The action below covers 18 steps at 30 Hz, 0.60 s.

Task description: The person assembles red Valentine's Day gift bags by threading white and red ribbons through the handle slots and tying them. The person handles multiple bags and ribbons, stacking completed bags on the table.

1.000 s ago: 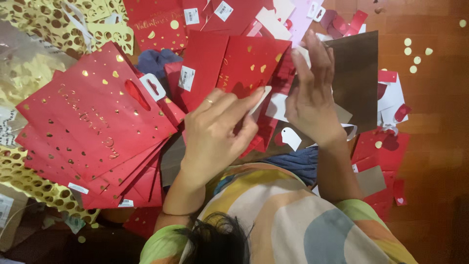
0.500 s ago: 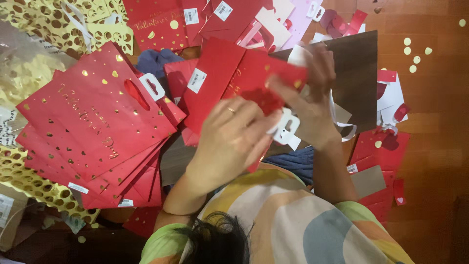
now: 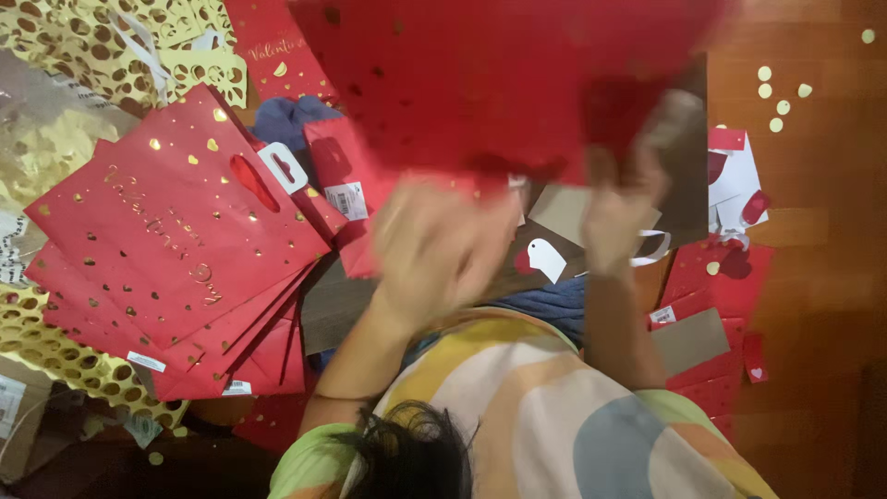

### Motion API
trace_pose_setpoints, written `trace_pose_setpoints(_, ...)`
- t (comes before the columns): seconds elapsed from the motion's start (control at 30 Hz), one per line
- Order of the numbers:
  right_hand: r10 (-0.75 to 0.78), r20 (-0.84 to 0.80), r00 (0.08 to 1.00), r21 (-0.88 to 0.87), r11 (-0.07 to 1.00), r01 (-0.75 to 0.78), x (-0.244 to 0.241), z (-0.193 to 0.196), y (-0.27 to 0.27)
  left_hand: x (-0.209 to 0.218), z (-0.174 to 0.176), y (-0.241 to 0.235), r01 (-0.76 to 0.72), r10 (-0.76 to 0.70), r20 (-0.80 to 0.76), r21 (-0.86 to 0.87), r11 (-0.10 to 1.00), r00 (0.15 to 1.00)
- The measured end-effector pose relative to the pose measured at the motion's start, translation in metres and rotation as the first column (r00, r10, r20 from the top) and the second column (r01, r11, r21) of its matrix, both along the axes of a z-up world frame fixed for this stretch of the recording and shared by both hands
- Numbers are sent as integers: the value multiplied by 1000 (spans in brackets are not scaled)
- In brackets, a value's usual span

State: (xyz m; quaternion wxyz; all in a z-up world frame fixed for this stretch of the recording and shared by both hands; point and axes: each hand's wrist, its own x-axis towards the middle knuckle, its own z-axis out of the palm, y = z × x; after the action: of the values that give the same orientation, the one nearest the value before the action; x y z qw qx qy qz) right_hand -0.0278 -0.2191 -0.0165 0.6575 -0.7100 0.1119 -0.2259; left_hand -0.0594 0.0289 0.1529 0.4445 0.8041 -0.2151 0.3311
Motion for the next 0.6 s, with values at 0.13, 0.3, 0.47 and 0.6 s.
trace_pose_setpoints(0.13, 427, -249, 869, 137, 904, -405, -3, -5, 38, 34, -61, -27, 7, 26, -263, 123, 992, 964)
trace_pose_setpoints(0.3, 416, -150, 897, -451, 778, -436, -4, 24, 56, 44, -112, -29, 11, 53, -475, 130, 991, 878)
trace_pose_setpoints(0.47, 390, -131, 911, -494, 772, -401, -3, 35, 60, 53, -131, -36, -58, 134, -554, 154, 986, 822)
trace_pose_setpoints(0.6, 419, -176, 891, -530, 722, -445, -5, 33, 64, 59, -132, -48, -55, 219, -643, 265, 963, 734)
